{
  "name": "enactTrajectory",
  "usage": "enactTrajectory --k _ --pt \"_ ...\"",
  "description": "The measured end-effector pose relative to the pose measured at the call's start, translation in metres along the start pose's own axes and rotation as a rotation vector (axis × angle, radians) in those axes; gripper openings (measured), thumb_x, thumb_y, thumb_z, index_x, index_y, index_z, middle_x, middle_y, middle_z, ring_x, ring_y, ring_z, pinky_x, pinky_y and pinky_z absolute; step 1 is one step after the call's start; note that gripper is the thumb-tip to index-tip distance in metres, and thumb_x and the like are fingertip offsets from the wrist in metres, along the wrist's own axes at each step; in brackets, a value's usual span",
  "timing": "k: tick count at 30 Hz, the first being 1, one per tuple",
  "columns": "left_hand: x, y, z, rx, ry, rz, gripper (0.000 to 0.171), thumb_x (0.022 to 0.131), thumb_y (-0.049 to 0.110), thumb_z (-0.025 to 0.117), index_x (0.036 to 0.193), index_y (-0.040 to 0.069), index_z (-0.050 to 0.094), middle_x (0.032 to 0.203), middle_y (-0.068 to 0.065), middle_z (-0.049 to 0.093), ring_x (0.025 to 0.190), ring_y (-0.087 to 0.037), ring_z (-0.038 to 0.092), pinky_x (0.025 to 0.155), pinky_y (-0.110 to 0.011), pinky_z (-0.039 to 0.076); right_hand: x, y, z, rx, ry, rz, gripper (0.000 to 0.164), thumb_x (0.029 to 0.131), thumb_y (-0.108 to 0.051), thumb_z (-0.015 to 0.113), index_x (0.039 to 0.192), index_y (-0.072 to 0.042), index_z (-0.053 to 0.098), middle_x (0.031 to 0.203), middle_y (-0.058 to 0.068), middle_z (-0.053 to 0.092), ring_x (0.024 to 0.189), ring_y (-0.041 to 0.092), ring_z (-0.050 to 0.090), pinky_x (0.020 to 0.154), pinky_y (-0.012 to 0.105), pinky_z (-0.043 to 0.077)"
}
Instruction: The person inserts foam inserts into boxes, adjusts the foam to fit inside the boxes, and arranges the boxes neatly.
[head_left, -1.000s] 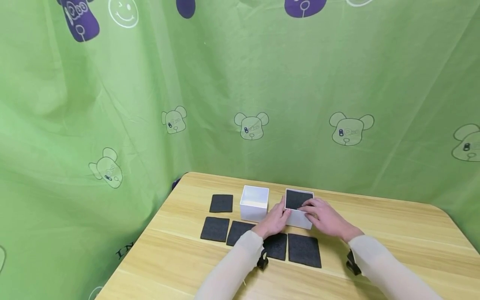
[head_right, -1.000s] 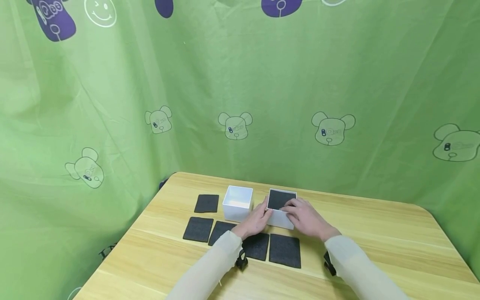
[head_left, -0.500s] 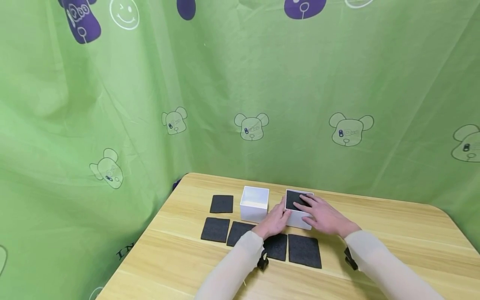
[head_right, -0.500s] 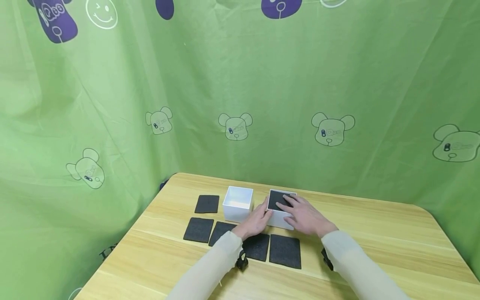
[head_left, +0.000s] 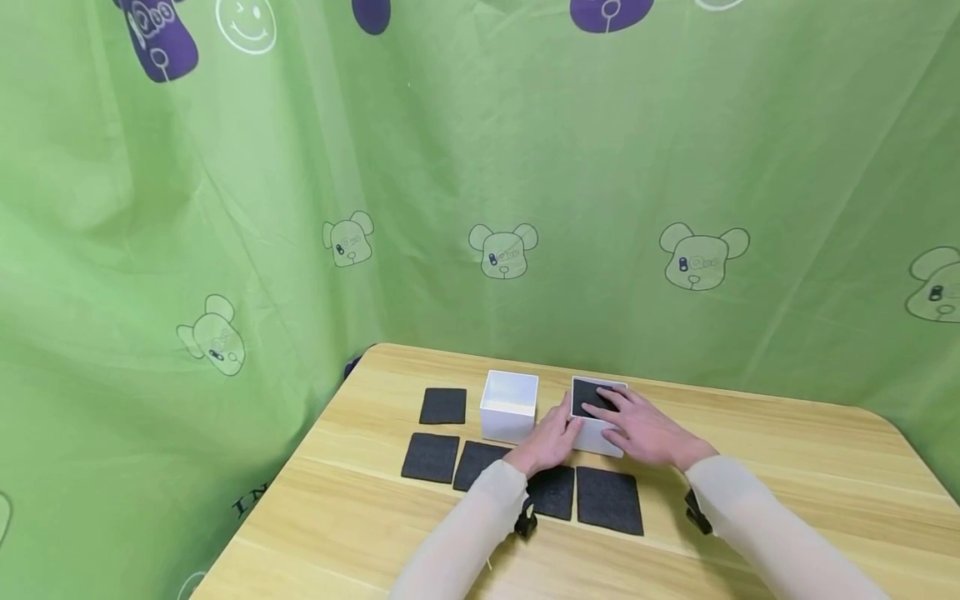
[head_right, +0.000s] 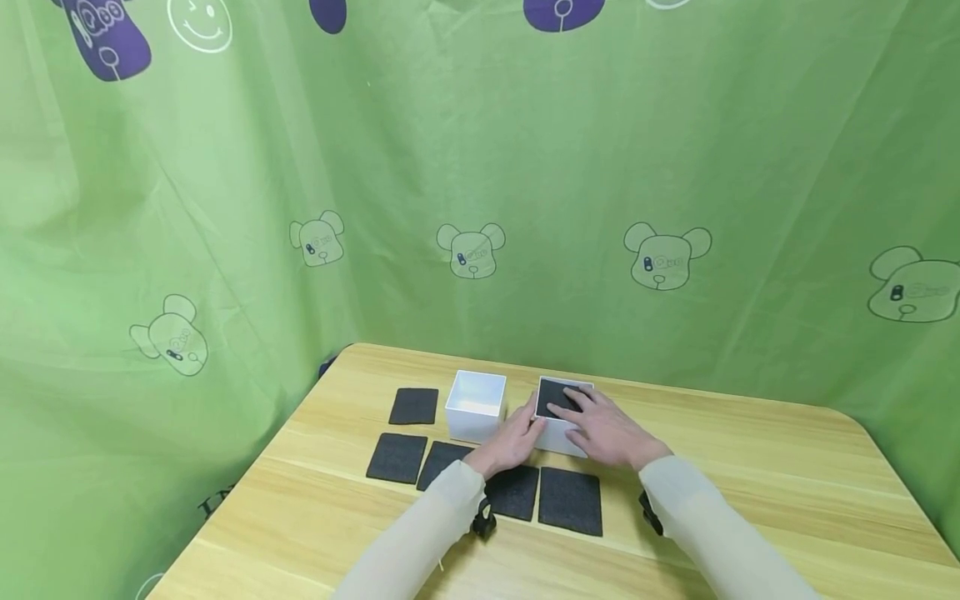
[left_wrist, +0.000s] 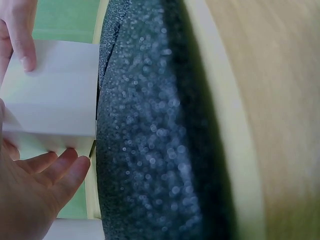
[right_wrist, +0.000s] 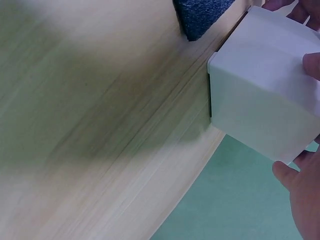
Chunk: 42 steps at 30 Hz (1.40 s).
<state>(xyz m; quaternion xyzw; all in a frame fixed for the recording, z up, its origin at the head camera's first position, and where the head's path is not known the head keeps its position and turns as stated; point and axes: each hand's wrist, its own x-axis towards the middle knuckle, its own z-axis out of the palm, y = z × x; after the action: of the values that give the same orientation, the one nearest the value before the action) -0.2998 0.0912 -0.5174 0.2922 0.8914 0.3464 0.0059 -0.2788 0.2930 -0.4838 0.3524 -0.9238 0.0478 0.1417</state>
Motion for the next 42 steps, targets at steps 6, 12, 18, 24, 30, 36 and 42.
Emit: enactTrajectory --k 6,12,18,24,30,36,42 --pt "-0.0005 0.0015 -0.0015 0.001 -0.005 -0.003 0.059 0.095 0.040 0.023 0.142 0.010 0.005 0.135 -0.012 0.034 0.122 -0.016 0.032 0.099 -0.027 0.026 0.0027 -0.0019 -0.0013 -0.010 0.001 0.004 0.048 0.085 -0.025 0.054 0.132 -0.022 0.043 0.131 0.020 0.036 0.119 0.038 0.029 0.094 0.052 0.025" --pt "-0.0007 0.0014 -0.0018 -0.002 -0.008 0.005 0.059 0.095 0.040 0.024 0.142 0.011 0.003 0.136 -0.012 0.033 0.122 -0.016 0.031 0.099 -0.028 0.026 0.0044 -0.0034 -0.0007 -0.027 0.024 -0.016 0.049 0.083 -0.023 0.056 0.131 -0.021 0.045 0.129 0.022 0.039 0.117 0.039 0.032 0.093 0.052 0.027" --pt "-0.0007 0.0017 -0.0020 -0.004 0.004 0.020 0.059 0.096 0.039 0.025 0.142 0.009 0.003 0.134 -0.013 0.035 0.121 -0.016 0.032 0.099 -0.028 0.027 0.0052 -0.0035 -0.0007 -0.043 0.027 -0.020 0.050 0.083 -0.022 0.056 0.131 -0.021 0.044 0.127 0.022 0.040 0.115 0.039 0.033 0.091 0.052 0.029" --pt "-0.0015 0.0024 -0.0022 -0.002 0.000 0.014 0.059 0.096 0.039 0.026 0.142 0.009 0.004 0.133 -0.013 0.036 0.121 -0.016 0.033 0.098 -0.028 0.027 0.0044 -0.0049 0.0000 -0.015 0.015 0.006 0.049 0.083 -0.021 0.055 0.131 -0.023 0.044 0.128 0.021 0.040 0.116 0.038 0.032 0.092 0.051 0.027" --pt "-0.0016 0.0024 -0.0023 0.005 -0.004 0.017 0.058 0.096 0.037 0.025 0.142 0.009 0.003 0.135 -0.012 0.034 0.122 -0.016 0.031 0.099 -0.027 0.026 0.0048 -0.0050 0.0014 0.013 0.000 0.022 0.051 0.083 -0.019 0.053 0.133 -0.025 0.041 0.130 0.021 0.036 0.118 0.038 0.030 0.094 0.052 0.025" --pt "-0.0008 0.0007 -0.0012 0.010 0.000 0.030 0.058 0.096 0.037 0.025 0.142 0.009 0.003 0.136 -0.012 0.032 0.122 -0.015 0.030 0.099 -0.027 0.025 0.0068 -0.0048 0.0014 0.005 0.003 0.001 0.051 0.082 -0.017 0.053 0.132 -0.025 0.043 0.129 0.022 0.037 0.116 0.039 0.031 0.094 0.054 0.023" --pt "-0.0011 0.0009 -0.0017 -0.018 0.012 0.043 0.058 0.096 0.036 0.026 0.142 0.008 0.004 0.135 -0.013 0.034 0.121 -0.016 0.032 0.098 -0.027 0.027 0.0081 -0.0060 0.0009 0.012 0.004 0.005 0.050 0.082 -0.016 0.052 0.130 -0.025 0.045 0.127 0.022 0.039 0.116 0.037 0.033 0.094 0.051 0.026"
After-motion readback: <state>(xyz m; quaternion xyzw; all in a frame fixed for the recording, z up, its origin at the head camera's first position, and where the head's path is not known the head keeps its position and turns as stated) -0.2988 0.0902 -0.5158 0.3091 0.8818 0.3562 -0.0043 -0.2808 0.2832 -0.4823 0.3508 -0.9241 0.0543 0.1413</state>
